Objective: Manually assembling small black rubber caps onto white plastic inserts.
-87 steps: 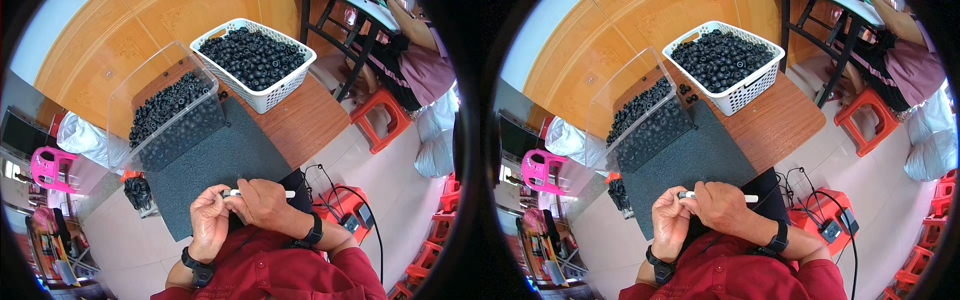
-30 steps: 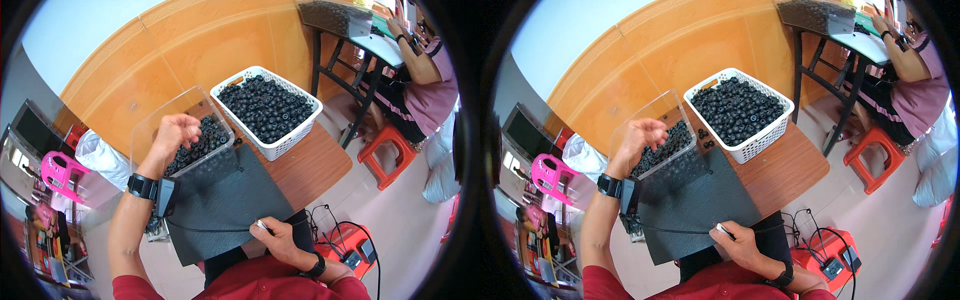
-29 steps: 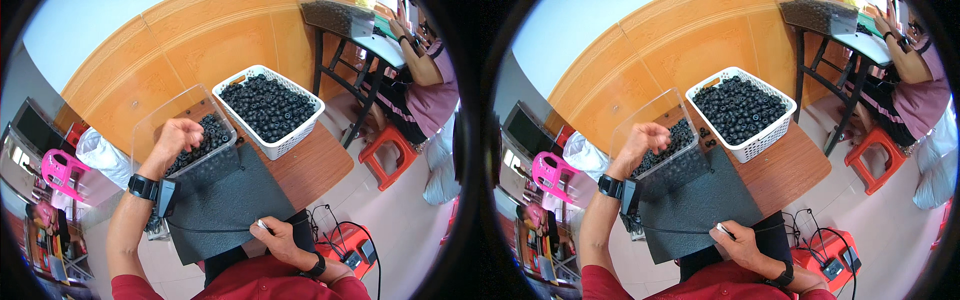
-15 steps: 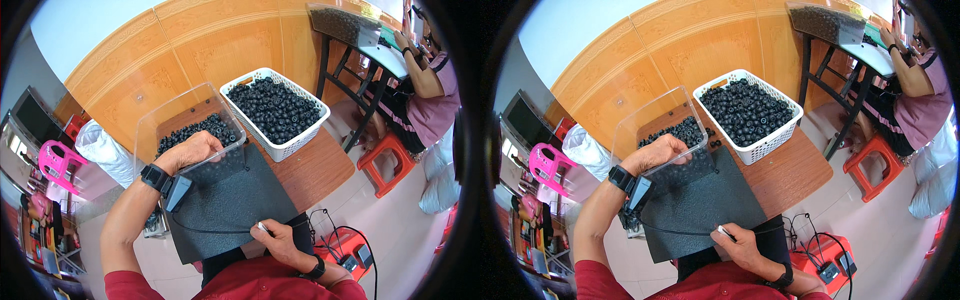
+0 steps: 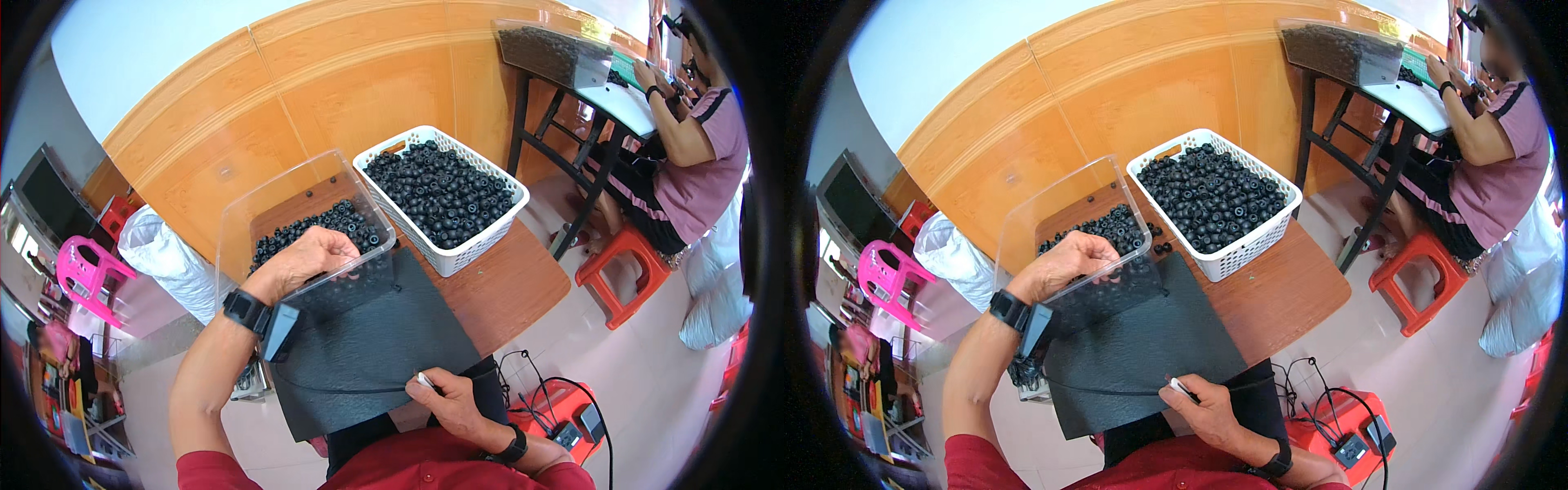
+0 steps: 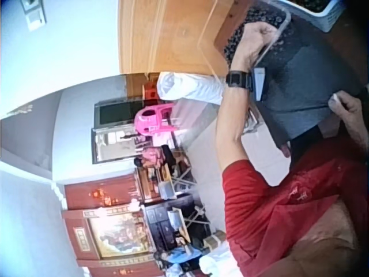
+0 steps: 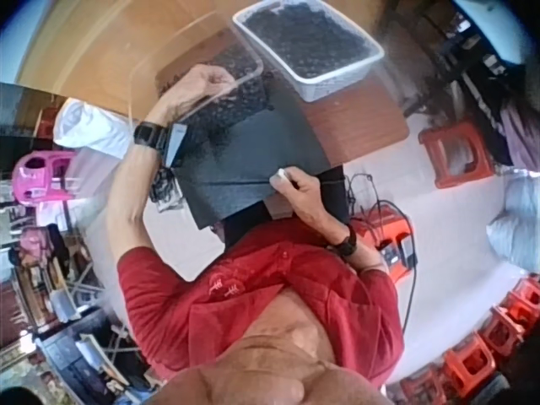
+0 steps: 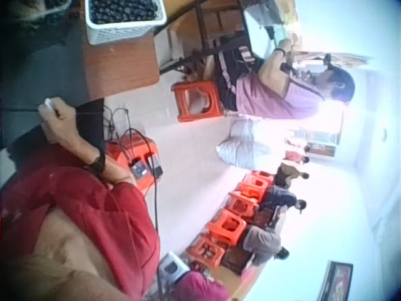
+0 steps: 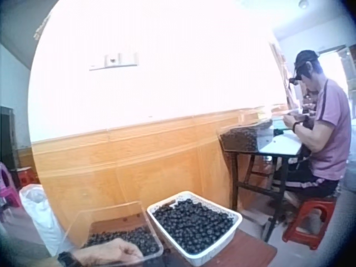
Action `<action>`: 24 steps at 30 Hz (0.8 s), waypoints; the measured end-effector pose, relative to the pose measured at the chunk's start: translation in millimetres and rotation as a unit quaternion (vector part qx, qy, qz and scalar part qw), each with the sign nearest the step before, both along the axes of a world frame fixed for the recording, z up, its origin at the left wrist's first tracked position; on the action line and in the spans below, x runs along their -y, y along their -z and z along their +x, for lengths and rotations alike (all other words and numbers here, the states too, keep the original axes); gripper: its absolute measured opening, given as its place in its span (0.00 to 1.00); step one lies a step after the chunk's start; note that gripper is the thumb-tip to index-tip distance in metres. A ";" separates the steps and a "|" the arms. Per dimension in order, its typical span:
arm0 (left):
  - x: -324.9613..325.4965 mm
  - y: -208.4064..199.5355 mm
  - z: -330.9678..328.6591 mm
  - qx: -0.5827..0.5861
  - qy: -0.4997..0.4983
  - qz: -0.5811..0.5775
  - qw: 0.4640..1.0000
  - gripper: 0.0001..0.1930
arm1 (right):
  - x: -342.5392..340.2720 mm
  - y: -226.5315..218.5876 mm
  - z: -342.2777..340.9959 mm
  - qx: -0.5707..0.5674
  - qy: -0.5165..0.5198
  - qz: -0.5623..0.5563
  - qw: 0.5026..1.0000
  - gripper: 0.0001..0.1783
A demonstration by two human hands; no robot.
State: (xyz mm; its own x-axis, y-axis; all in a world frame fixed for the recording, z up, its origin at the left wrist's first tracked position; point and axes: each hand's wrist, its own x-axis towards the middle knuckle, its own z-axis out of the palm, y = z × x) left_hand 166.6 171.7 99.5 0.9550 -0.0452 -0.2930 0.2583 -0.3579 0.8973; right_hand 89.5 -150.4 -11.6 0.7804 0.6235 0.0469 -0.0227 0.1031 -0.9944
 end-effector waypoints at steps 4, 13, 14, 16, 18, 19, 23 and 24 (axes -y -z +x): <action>6.5 -21.1 -19.9 0.038 -0.049 -0.084 0.995 0.09 | 1.2 3.4 0.5 -0.023 -0.006 -0.007 1.000 0.11; 19.1 -4.6 -56.3 0.220 -0.161 0.027 0.962 0.11 | -6.5 2.1 -3.3 -0.022 -0.025 -0.012 0.999 0.11; 27.6 -12.0 -63.6 0.262 -0.146 0.089 0.950 0.11 | -5.7 0.5 -2.8 -0.021 -0.021 -0.016 0.999 0.10; 48.0 -26.6 -77.9 0.340 -0.109 0.210 0.910 0.11 | -4.3 -0.8 -1.0 -0.008 -0.001 -0.014 1.000 0.10; 68.4 -31.3 -94.6 0.339 -0.070 0.208 0.915 0.11 | -3.6 -2.4 0.5 0.001 0.016 -0.015 1.000 0.09; 73.9 -25.7 -99.7 0.344 -0.045 0.206 0.915 0.11 | -3.2 -4.4 1.0 0.004 0.024 -0.016 1.000 0.09; 95.9 -0.9 -115.2 0.329 -0.002 0.230 0.916 0.12 | -11.2 -21.4 3.2 -0.015 0.035 0.007 0.999 0.08; 100.9 5.5 -117.8 0.324 0.004 0.237 0.916 0.13 | -12.8 -23.4 3.4 -0.007 0.036 0.016 0.999 0.08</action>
State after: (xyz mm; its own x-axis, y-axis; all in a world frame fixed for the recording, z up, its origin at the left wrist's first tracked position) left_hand 48.8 70.8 94.0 0.9355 -0.0682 0.3467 -0.2783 -0.7468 0.6040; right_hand 92.8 -137.6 11.8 0.8242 0.5637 0.0549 -0.0272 0.1361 -0.9903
